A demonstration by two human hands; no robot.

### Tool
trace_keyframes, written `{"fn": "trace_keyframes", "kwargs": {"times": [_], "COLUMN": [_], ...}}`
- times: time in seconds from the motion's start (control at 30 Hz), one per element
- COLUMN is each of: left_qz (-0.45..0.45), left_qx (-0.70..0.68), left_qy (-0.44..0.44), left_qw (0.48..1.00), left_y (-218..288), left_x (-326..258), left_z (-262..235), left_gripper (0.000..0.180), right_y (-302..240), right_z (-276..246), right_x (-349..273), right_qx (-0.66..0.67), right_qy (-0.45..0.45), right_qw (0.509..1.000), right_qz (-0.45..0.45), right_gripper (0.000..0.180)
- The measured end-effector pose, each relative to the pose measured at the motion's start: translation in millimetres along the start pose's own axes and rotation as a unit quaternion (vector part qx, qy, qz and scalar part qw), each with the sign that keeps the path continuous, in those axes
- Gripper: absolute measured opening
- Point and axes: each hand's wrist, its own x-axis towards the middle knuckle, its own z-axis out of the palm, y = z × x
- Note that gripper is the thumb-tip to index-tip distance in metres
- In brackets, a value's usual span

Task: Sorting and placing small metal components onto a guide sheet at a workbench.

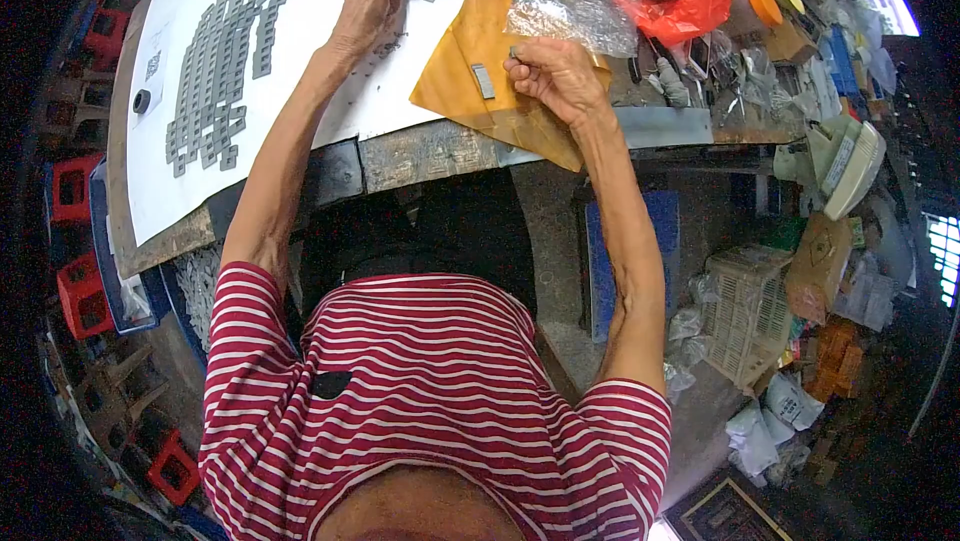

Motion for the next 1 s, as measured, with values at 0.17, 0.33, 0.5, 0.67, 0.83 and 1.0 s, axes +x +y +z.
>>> {"fn": "trace_keyframes", "kwargs": {"times": [0.17,0.33,0.5,0.67,0.83,1.0], "left_qz": [-0.016,-0.094,-0.171,-0.22,-0.234,-0.238], "left_qx": [-0.148,-0.269,-0.524,-0.68,-0.702,-0.636], "left_qy": [0.099,0.106,0.037,-0.025,-0.033,-0.025], "left_qw": [0.984,0.953,0.833,0.699,0.671,0.734], "left_y": [0.6,21.5,53.9,74.6,81.2,88.9], "left_x": [-6.2,-17.5,-39.1,-63.2,-77.4,-83.9], "left_z": [0.0,-21.6,-50.8,-61.0,-61.9,-64.2], "left_gripper": [0.012,0.018,0.023,0.019,0.019,0.023], "right_y": [-2.4,-0.5,-5.4,-7.9,-3.6,3.5], "right_z": [6.2,9.2,32.7,64.8,90.7,92.8], "right_x": [-2.0,-4.6,-15.1,-25.0,-28.4,-27.6], "right_qx": [0.056,0.043,-0.026,-0.051,-0.097,-0.143], "right_qy": [0.034,0.065,0.087,0.064,0.039,0.039], "right_qw": [0.998,0.996,0.992,0.987,0.984,0.978], "right_qz": [-0.003,-0.034,-0.084,-0.136,-0.146,-0.148], "right_gripper": [0.009,0.009,0.01,0.011,0.013,0.011]}}
